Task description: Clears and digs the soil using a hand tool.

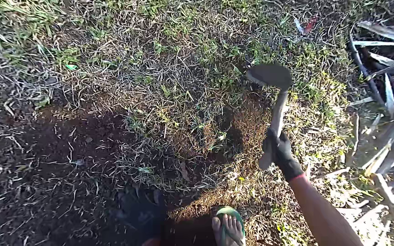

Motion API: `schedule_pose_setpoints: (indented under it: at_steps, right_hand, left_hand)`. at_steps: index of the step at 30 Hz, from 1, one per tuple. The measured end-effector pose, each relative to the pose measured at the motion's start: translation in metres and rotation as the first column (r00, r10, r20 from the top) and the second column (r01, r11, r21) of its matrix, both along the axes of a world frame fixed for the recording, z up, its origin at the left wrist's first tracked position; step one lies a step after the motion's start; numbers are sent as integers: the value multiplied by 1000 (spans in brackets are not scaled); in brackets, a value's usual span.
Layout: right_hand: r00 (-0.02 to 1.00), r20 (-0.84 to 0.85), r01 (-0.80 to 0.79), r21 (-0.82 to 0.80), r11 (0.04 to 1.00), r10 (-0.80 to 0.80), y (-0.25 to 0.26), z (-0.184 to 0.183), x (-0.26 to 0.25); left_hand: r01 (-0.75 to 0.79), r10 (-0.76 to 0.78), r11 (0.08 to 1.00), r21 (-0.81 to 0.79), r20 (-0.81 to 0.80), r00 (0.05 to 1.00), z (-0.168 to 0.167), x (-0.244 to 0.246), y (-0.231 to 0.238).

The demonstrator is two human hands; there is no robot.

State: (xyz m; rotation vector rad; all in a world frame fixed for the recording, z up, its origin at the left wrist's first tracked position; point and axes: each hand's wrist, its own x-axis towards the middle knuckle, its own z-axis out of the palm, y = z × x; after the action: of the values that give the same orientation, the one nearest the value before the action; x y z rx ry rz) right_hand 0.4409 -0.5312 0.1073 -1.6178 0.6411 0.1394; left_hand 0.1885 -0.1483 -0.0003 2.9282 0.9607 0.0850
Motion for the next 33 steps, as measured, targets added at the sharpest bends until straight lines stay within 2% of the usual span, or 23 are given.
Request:
schedule_pose_setpoints:
  at_steps: [2,4,5,6,7,9,11,13,16,18,20,21,22,24,26,27,30,32,33]
  right_hand:
    - [973,109,183,182,966,-205,13,-1,30]
    - [950,140,209,380,901,-280,39,-11,52]
    - [963,139,159,392,906,-229,52,-22,49]
    - [988,114,64,337,939,-108,62,-37,34]
    - [996,39,-84,263,961,77,65,-49,9]
    - [896,-148,-382,225,896,419,61,-50,-45]
    - [810,-261,-489,194,851,525,54,-31,-86]
    - [836,-254,-471,122,874,486,46,-12,-102]
    - [965,-28,-257,102,961,261,42,3,-71]
    - [996,89,-35,169,985,21,46,9,-27]
    - [969,127,163,312,936,-212,57,1,17]
    - [957,112,210,368,906,-267,66,-8,31]
    - [956,94,222,386,895,-277,77,-21,36]
    - [994,49,80,332,940,-102,91,-50,18]
    - [988,-50,-128,295,947,149,81,-51,-3]
    - [976,-69,-179,286,942,206,70,-40,-1]
    - [980,-83,-157,216,964,179,37,-6,11]
    - [999,-5,-52,173,984,54,33,3,28]
    - [998,47,22,203,979,-32,32,4,39]
  left_hand:
    - [-14,14,1000,16,10,1000,-10,1,4]
    - [-18,18,1000,19,-5,1000,-16,0,7]
    - [-19,19,1000,10,-19,1000,-16,0,8]
    - [-21,21,1000,1,-27,999,-17,-1,8]
    - [-24,24,1000,-8,-33,999,-18,-2,8]
    - [-31,31,999,-29,-15,999,-21,1,8]
    - [-45,45,998,-39,-10,999,-18,1,4]
    - [-41,41,999,-18,-8,999,-11,3,3]
    - [-36,36,999,0,13,999,-12,5,4]
    - [-34,34,999,4,11,999,-12,5,4]
    - [-40,40,999,11,17,999,-14,5,5]
    - [-43,43,999,11,21,999,-15,4,5]
    - [-43,43,999,12,28,999,-15,4,5]
    - [-41,40,999,10,26,999,-13,4,4]
    - [-34,34,999,15,29,999,-13,4,5]
    - [-36,35,999,13,30,999,-13,5,5]
    - [-30,30,1000,0,30,999,-13,3,3]
    - [-37,36,999,14,32,999,-15,3,4]
    - [-39,39,999,18,25,999,-15,2,4]
